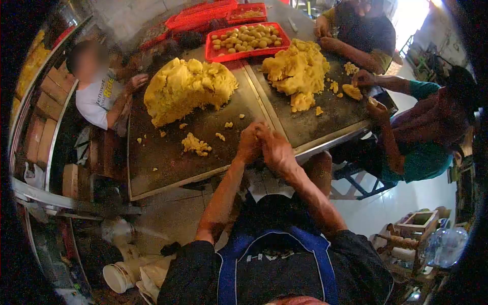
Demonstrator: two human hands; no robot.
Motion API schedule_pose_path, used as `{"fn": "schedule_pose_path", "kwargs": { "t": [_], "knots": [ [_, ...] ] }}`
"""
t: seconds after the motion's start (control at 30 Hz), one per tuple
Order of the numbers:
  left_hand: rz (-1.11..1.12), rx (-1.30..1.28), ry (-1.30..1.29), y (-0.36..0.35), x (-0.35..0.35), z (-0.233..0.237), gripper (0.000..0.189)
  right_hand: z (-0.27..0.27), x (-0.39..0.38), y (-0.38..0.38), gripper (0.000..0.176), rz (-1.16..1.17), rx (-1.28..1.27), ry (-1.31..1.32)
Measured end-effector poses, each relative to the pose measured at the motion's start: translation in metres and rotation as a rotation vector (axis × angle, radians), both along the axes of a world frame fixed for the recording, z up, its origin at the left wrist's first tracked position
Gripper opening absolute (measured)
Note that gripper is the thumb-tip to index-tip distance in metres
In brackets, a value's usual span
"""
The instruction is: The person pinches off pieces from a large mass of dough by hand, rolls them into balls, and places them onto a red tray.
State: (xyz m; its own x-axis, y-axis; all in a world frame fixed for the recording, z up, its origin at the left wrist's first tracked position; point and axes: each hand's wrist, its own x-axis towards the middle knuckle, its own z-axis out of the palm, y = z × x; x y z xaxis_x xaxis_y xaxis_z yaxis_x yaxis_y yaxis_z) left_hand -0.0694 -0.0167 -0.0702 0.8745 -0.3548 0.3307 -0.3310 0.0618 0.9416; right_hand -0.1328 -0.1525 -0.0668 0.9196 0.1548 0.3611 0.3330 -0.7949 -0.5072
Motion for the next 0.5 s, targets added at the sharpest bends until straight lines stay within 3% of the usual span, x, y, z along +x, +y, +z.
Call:
{"fn": "schedule_pose_path", "kwargs": {
  "t": [0.03,0.07,0.13,0.27,0.33,0.37,0.43,0.47,0.5],
  "knots": [
    [-0.036,0.003,-0.035,0.000,0.001,0.002,0.019,0.018,-0.011,0.004,0.060,0.073,0.061,-0.289],
    [-0.037,0.004,-0.035,0.000,-0.001,0.003,0.019,0.039,-0.016,0.001,0.060,0.073,0.062,-0.288],
    [0.121,0.268,0.043,-0.003,-0.009,0.014,0.017,0.071,-0.023,-0.003,0.063,-0.052,0.116,-0.267],
    [0.171,0.334,-0.135,-0.012,-0.016,0.026,0.018,0.048,-0.015,-0.003,0.049,-0.045,-0.058,-0.396],
    [0.317,0.159,-0.306,-0.019,-0.015,0.028,0.013,0.084,-0.016,-0.008,0.056,-0.111,0.564,-0.056],
    [0.316,0.153,-0.314,-0.020,-0.012,0.030,0.013,0.082,-0.012,-0.009,0.061,-0.134,0.604,0.028],
    [0.259,0.067,0.046,-0.014,-0.010,0.030,0.014,0.055,-0.009,-0.002,0.060,-0.122,0.586,0.052],
    [0.260,0.068,0.047,-0.009,-0.008,0.030,0.014,0.036,-0.007,0.003,0.060,-0.103,0.572,0.080],
    [0.184,0.188,0.046,-0.005,-0.004,0.029,0.015,0.033,-0.002,0.008,0.058,-0.078,0.176,-0.233]
  ]
}}
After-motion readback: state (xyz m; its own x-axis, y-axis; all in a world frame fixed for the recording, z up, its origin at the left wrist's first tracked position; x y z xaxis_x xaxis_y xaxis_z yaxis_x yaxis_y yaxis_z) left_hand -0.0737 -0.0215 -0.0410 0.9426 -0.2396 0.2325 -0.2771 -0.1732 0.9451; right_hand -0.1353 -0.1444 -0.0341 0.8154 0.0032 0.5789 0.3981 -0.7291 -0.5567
